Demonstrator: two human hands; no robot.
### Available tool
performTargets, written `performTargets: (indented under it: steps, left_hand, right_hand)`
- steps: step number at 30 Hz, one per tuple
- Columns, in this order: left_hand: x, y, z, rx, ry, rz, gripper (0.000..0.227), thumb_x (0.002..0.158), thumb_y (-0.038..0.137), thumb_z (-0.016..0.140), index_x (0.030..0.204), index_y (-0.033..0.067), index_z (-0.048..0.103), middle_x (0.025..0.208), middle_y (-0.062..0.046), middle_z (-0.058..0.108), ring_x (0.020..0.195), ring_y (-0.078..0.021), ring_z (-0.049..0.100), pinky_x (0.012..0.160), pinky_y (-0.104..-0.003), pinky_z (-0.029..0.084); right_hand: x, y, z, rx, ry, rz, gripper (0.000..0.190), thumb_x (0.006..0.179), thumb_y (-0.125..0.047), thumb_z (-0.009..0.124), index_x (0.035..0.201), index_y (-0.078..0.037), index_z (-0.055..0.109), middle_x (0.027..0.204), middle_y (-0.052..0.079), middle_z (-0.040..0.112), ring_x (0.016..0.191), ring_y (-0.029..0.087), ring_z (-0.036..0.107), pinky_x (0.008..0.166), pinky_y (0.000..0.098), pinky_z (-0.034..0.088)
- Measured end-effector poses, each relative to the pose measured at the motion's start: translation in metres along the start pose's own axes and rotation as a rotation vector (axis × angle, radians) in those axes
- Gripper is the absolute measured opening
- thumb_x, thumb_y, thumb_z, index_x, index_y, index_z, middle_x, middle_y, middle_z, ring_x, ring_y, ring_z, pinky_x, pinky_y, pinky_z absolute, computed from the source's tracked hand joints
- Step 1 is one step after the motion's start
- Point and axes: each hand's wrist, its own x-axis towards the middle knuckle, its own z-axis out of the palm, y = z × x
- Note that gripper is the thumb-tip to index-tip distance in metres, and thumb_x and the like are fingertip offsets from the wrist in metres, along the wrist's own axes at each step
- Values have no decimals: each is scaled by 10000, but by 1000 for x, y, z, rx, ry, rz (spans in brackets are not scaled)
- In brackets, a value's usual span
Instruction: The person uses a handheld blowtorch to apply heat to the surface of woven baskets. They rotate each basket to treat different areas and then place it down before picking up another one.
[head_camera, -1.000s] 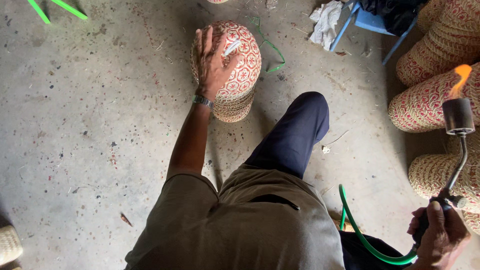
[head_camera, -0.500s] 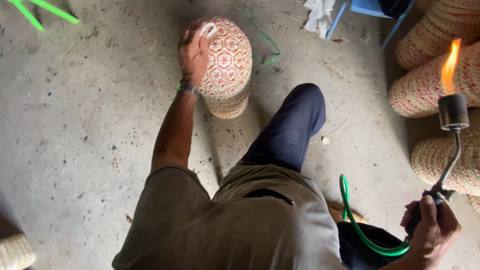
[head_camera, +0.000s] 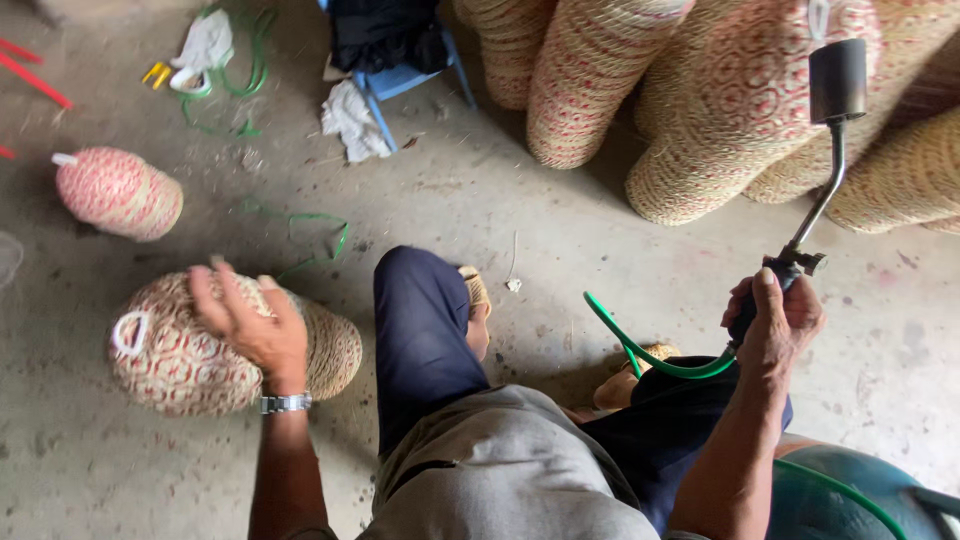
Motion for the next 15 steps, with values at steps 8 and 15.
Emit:
performTargets:
  steps: [8,15]
  left_hand:
    - [5,253,168,-731,-465,419,344,959,122,713,1280,15,652,1190,-167,696,1103,-342,674,946,-417,558]
    - [39,467,346,-1132,-631,361,265,991,291,730,984,43,636,710,-42,609,615,-162,588,558,-339,469]
  right_hand:
    - [28,28,-23,102,160,-144,210,1111,-123,600,1253,31,587,823,89,625,579,138,557,512,275,465]
    - [31,57,-31,108,278,-118,214,1065,-118,621,1216,28,578,805,72,626,580,122,568,506,271,482]
